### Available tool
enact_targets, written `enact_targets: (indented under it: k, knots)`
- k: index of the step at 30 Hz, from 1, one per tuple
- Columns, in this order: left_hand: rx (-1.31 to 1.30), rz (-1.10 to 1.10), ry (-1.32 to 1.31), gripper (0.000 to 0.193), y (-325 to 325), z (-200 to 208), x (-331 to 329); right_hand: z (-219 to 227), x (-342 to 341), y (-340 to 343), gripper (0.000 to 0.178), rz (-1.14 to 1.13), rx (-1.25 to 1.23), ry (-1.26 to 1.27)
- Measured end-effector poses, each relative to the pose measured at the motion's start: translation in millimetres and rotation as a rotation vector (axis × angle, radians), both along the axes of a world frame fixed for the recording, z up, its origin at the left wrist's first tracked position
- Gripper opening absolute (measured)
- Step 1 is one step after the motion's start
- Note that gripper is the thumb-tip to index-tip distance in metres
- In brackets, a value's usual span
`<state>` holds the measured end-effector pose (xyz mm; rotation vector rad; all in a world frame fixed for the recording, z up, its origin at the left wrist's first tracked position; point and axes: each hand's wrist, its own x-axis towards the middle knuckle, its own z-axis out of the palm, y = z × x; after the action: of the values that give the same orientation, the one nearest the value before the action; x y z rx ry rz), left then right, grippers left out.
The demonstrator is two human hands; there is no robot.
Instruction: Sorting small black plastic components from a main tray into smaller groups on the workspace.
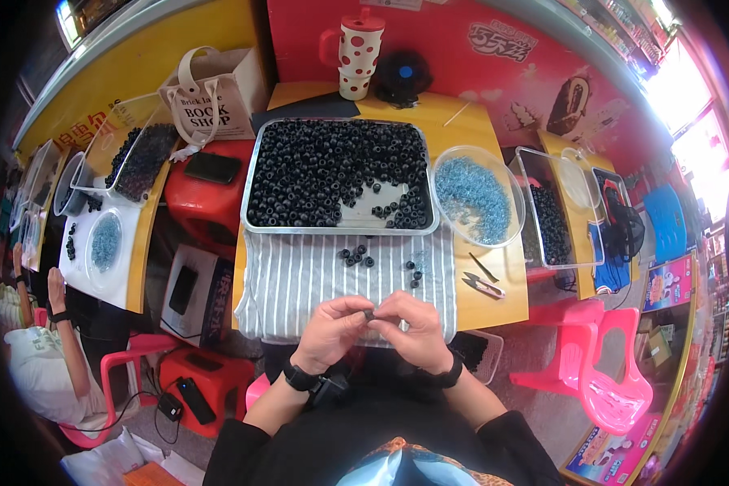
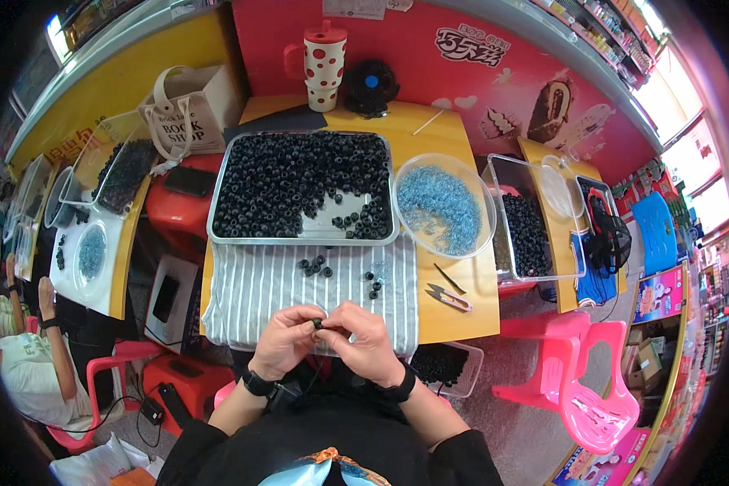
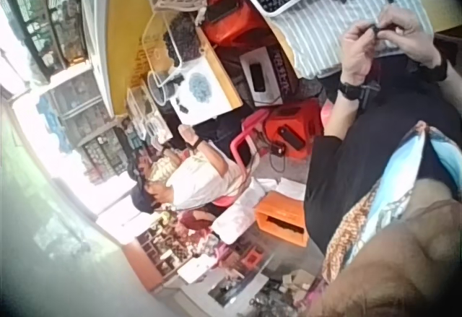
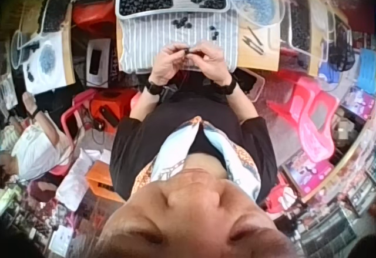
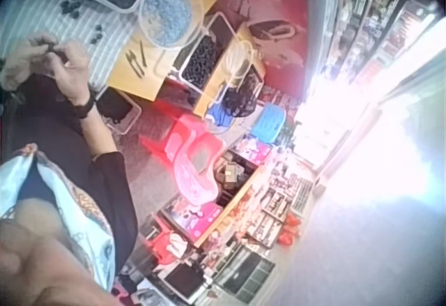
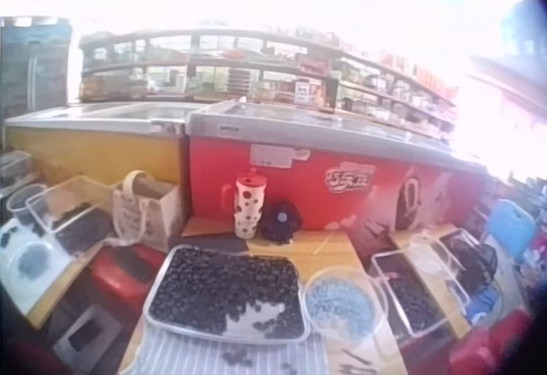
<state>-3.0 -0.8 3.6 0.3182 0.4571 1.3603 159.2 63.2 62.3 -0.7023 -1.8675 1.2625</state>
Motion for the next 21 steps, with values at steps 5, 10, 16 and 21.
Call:
enact_targets:
  k: [5, 10, 16, 21]
  knots:
    - [0.019, 0.005, 0.020, 0.021, -1, 1, 4, 4, 3, -2, 0.012, 0.008, 0.020, -0.051]
    - [0.006, -0.011, 0.011, 0.019, -3, -1, 6, 3, 3, -4, 0.013, -0.001, 0.011, -0.051]
    - [0.091, -0.056, 0.171, 0.017, -5, 4, -2, 3, 13, 2, 0.014, 0.125, -0.040, -0.100]
    - [0.108, -0.159, 0.176, 0.037, -4, 6, -7, 20, 19, 10, 0.024, 0.340, -0.321, -0.196]
